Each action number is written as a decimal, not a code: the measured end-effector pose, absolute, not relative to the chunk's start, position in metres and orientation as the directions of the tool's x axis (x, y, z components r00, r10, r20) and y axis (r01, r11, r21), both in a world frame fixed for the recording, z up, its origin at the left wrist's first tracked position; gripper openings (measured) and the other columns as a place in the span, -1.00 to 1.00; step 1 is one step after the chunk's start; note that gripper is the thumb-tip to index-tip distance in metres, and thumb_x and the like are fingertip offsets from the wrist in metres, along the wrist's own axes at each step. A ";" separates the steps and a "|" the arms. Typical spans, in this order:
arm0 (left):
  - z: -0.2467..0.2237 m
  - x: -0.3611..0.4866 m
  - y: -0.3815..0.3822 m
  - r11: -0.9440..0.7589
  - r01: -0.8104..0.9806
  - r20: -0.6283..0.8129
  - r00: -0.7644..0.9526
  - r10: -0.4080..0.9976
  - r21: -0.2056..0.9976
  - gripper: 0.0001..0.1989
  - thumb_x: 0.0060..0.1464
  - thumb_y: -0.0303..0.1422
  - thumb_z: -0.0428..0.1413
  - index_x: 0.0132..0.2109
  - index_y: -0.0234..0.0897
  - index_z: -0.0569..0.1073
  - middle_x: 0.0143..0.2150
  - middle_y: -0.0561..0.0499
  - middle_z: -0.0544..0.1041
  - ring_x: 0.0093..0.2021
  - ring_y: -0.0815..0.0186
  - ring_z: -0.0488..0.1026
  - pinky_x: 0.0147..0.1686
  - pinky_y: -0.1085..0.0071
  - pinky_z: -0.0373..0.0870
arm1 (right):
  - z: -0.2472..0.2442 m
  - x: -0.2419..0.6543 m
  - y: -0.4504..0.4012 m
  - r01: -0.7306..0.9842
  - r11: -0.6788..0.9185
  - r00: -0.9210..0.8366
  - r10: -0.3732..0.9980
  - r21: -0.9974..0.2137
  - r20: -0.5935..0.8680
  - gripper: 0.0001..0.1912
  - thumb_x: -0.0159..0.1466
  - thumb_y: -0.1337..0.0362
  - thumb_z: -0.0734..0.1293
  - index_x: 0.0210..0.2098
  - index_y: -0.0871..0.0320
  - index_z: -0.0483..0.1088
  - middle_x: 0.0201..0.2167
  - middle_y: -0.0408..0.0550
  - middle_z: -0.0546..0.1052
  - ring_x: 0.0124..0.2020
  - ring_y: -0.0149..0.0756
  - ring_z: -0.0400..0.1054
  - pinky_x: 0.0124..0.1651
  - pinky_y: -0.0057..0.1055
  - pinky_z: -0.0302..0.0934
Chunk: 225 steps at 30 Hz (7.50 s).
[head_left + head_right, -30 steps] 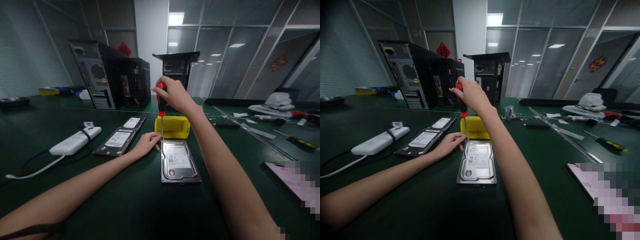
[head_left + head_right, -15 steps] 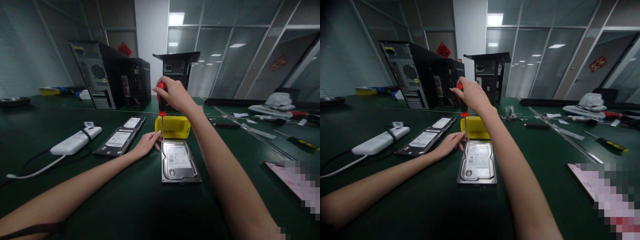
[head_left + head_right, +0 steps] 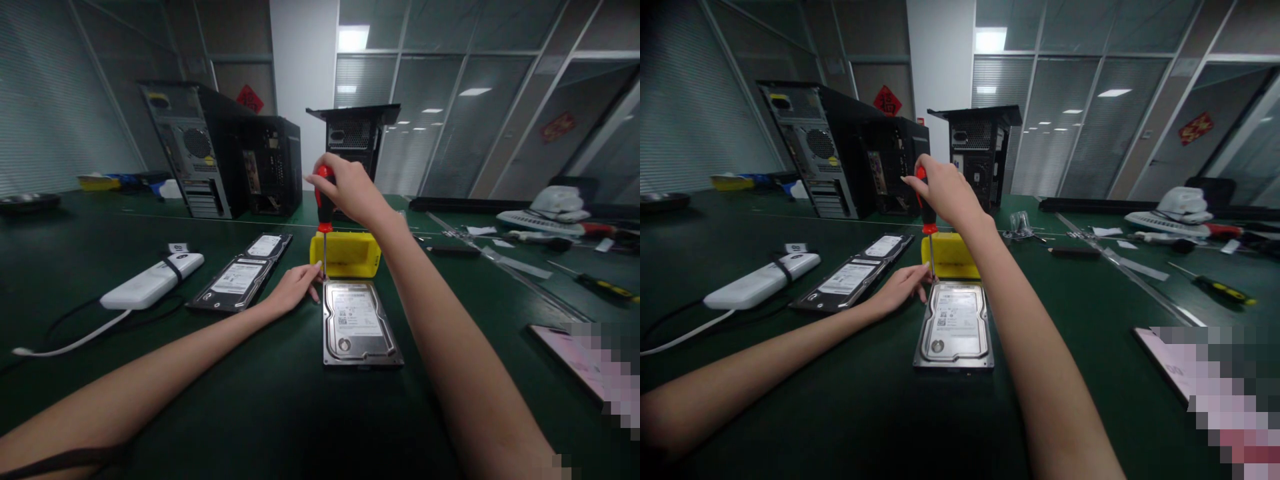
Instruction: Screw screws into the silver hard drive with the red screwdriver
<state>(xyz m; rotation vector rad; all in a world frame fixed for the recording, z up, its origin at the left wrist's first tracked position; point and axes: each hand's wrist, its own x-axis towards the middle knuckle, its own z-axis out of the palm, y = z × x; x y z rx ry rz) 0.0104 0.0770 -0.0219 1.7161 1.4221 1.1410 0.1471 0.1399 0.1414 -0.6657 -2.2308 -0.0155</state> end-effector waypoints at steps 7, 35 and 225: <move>-0.022 0.011 0.076 -0.237 0.440 0.228 0.074 0.971 0.866 -0.75 0.16 -0.21 0.01 -0.24 -0.31 0.43 -0.35 0.03 0.51 -0.54 0.38 0.48 -0.37 0.44 0.33 | 0.141 0.148 0.140 0.464 0.863 -0.545 0.458 -0.202 0.702 -0.70 0.34 0.13 0.20 -0.13 0.23 0.37 -0.37 0.02 0.44 -0.34 -0.26 0.34 -0.21 -0.31 0.21; -0.016 0.011 0.072 -0.305 0.605 0.278 0.140 0.950 0.736 -0.65 0.19 -0.18 0.01 -0.26 -0.32 0.60 -0.57 0.04 0.54 -0.50 0.28 0.48 -0.37 0.47 0.29 | 0.141 0.147 0.141 0.442 0.875 -0.575 0.446 -0.198 0.686 -0.68 0.35 0.09 0.17 -0.13 0.20 0.36 -0.37 0.00 0.45 -0.32 -0.26 0.34 -0.17 -0.30 0.19; -0.013 0.017 0.070 -0.298 0.658 0.312 0.100 0.945 0.692 -0.68 0.16 -0.17 0.05 -0.33 -0.31 0.57 -0.60 0.06 0.51 -0.60 0.33 0.46 -0.42 0.48 0.28 | 0.141 0.150 0.142 0.257 0.943 -0.675 0.332 -0.212 0.659 -0.77 0.31 0.12 0.17 -0.17 0.14 0.26 -0.38 -0.11 0.37 -0.45 -0.42 0.18 -0.33 -0.46 0.09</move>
